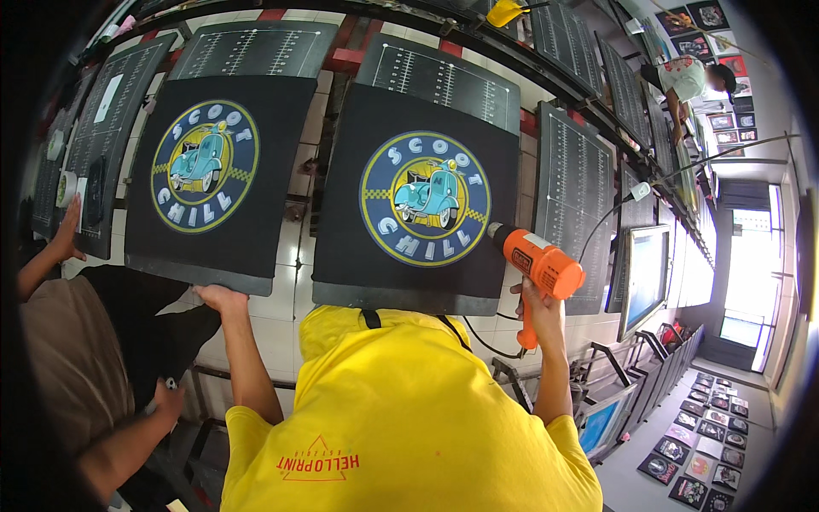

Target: The person dries a printed design on a shirt using a heat gun, then lowers a screen onto the shirt and uses a squeegee to apply ink.

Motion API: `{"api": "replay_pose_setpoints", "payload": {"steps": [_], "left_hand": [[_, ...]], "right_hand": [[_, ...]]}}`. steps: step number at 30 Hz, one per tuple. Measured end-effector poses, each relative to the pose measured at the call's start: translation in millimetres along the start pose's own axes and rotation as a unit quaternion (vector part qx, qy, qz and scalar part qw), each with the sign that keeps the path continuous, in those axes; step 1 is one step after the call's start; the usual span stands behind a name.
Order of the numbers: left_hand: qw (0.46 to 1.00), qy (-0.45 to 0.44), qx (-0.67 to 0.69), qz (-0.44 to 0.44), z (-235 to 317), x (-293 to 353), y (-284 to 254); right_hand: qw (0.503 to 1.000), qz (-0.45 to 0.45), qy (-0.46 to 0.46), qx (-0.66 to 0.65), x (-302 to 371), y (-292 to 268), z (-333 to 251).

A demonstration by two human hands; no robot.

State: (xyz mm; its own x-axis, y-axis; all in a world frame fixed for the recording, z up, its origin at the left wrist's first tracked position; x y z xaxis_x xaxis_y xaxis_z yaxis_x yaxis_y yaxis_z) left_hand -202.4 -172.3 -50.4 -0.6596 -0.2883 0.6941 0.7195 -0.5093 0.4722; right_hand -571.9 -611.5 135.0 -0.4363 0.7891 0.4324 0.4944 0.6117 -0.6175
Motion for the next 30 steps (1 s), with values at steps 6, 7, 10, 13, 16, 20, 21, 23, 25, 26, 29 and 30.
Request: {"api": "replay_pose_setpoints", "payload": {"steps": [6, 7, 10, 13, 16, 20, 21, 23, 25, 26, 29, 30], "left_hand": [[1.000, 0.004, -0.008, 0.020, -2, -1, -4], [1.000, 0.007, -0.008, 0.023, -2, -5, -8], [1.000, 0.019, -0.019, 0.012, 0, -8, -6], [0.999, 0.023, -0.033, -0.008, 0, -2, 0], [1.000, 0.007, -0.022, 0.021, -2, -3, -3], [0.998, 0.005, -0.035, 0.043, -2, 12, 5], [0.998, 0.007, -0.038, 0.050, -2, 14, 5], [0.998, 0.007, -0.039, 0.057, -3, 14, 4], [0.998, 0.009, -0.038, 0.047, -1, 20, 11], [0.999, 0.010, -0.037, 0.036, 0, 25, 15], [0.999, 0.007, -0.039, 0.023, -1, 27, 18], [0.999, 0.007, -0.039, 0.022, -1, 28, 19]], "right_hand": [[1.000, -0.002, 0.006, 0.017, -7, -4, -2], [1.000, 0.011, 0.009, 0.022, -9, -5, -2], [0.999, -0.037, 0.022, 0.017, -9, -5, -4], [1.000, -0.010, 0.010, 0.022, -11, -6, -4], [0.999, -0.017, 0.022, 0.035, -13, -10, -7], [0.999, -0.029, 0.013, 0.034, -10, -9, -9], [0.999, -0.011, 0.011, 0.033, -14, -11, -5], [0.999, -0.013, 0.016, 0.042, -15, -14, -3], [0.996, -0.056, 0.029, 0.059, -11, -13, -14], [0.996, -0.063, 0.028, 0.049, -11, -11, -15], [0.999, -0.001, 0.010, 0.045, -19, -12, -9], [0.999, -0.016, 0.012, 0.043, -19, -12, -10]]}}
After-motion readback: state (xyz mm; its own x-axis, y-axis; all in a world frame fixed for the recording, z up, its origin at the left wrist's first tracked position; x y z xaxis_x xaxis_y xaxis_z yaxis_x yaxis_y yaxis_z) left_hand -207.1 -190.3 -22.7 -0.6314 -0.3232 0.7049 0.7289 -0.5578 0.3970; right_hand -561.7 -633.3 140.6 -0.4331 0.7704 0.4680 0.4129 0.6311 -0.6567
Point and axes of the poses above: each hand's wrist, its own x-axis away from the middle knuckle, its own y-axis out of the palm, z = x × y, the point moved 6 cm from there along -x, towards the middle knuckle, and after that the axes turned 11 degrees about x, right-handed, at the moved point
